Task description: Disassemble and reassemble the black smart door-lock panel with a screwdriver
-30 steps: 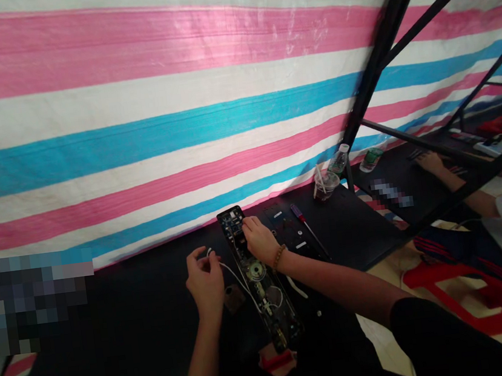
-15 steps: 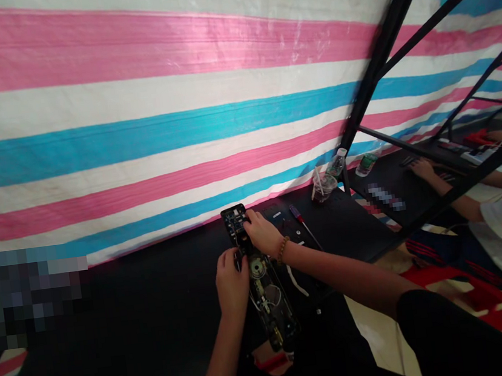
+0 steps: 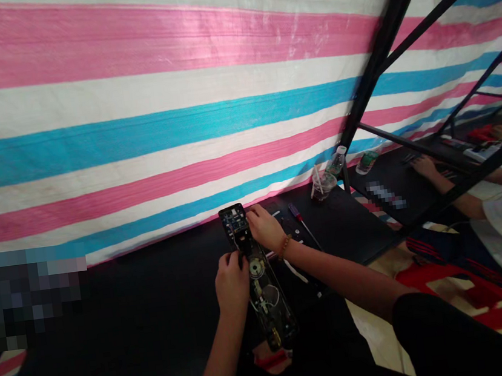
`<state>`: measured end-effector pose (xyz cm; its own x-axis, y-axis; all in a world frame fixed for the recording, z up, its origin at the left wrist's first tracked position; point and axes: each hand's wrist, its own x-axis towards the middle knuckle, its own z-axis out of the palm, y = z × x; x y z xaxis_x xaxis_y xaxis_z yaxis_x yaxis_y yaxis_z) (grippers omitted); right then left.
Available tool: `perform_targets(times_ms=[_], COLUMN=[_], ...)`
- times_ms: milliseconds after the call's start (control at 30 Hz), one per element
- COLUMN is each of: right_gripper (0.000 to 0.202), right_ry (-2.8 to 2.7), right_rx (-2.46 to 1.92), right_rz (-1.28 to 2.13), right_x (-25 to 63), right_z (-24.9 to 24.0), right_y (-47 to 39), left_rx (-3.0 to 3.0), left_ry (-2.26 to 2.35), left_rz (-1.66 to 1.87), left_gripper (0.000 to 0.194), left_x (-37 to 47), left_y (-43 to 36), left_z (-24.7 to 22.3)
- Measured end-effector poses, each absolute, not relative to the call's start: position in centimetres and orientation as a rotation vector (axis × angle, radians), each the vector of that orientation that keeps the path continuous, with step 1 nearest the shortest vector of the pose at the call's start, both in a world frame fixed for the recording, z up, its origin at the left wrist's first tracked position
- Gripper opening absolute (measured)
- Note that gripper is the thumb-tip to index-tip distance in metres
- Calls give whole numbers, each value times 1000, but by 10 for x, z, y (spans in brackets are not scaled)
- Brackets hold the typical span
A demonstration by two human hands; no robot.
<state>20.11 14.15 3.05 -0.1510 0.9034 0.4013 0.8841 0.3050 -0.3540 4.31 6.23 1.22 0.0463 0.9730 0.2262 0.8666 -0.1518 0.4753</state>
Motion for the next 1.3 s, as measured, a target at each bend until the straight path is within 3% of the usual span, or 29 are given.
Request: perform_targets(times_ms=[333,500,667,833,1000,1200,1300], right_gripper=[11,16,19,37,53,43,50], right_ry=[-1774,-1710,-1437,-1274,-1210,-1083,-1057], right_rx=[-1875,-1758,-1459,-1408,-1340,-1348,-1291], right_rz=[313,304,510,829,1010,1071,1177], right_x=[235,220,201,182,175,173,174], right_z=[-6,-5,-10,-26,-37,-46,-49], right_y=[145,122,83,48,32,23,20], left_rx=[2186,2182,1998,1703,1376,1177,1138], left_ry=[1931,1883,1778,1582,1377,1346,1377], left_rz=[556,805,1100,1389,1354,1423,1489], left_gripper=[23,20,16,21,33,38,41], left_x=[48,49,44,30,25,19,18], left_y=[67,64,79,120,159,144,113], left_z=[21,14,27,51,66,40,15])
